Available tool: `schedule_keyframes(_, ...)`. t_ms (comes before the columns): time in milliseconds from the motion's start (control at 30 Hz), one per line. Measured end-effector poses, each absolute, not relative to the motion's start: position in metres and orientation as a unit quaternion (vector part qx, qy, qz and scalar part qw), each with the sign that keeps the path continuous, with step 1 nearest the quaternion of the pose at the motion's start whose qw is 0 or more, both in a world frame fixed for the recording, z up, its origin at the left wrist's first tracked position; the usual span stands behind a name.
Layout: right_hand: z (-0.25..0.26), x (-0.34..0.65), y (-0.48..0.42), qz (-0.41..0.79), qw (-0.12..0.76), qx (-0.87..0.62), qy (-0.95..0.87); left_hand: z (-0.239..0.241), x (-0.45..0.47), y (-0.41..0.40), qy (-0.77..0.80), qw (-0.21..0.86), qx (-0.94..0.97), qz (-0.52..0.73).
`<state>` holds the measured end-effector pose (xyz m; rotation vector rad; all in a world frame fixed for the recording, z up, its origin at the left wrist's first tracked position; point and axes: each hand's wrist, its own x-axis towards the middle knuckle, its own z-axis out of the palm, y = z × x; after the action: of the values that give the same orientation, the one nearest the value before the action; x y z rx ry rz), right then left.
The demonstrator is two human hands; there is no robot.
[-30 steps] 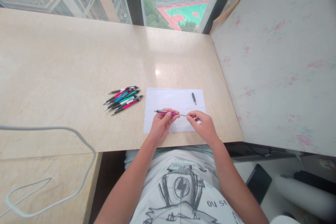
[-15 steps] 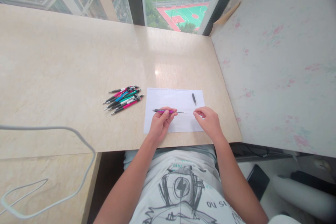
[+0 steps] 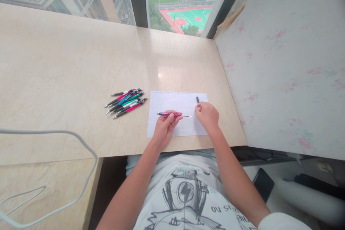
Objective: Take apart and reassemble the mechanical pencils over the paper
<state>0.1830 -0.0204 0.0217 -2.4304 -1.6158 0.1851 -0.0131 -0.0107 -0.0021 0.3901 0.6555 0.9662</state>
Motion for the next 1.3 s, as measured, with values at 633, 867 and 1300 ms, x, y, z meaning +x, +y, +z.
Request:
schedule_keyframes(633, 0.012, 0.185, -0.01, 0.036, 0.104, -0.849, -0.517, -0.001, -0.014, -0.01, 0.311, 0.819, 0.171, 0.45)
schedule_keyframes(867, 0.021, 0.193, -0.029, 0.098, 0.195, -0.834, -0.506, 0.0, -0.013, -0.011, 0.314, 0.819, 0.188, 0.441)
schedule_keyframes(1300, 0.04, 0.164, -0.061, 0.382, 0.392, -0.65, -0.528, 0.004, -0.011, -0.015, 0.311, 0.819, 0.25, 0.412)
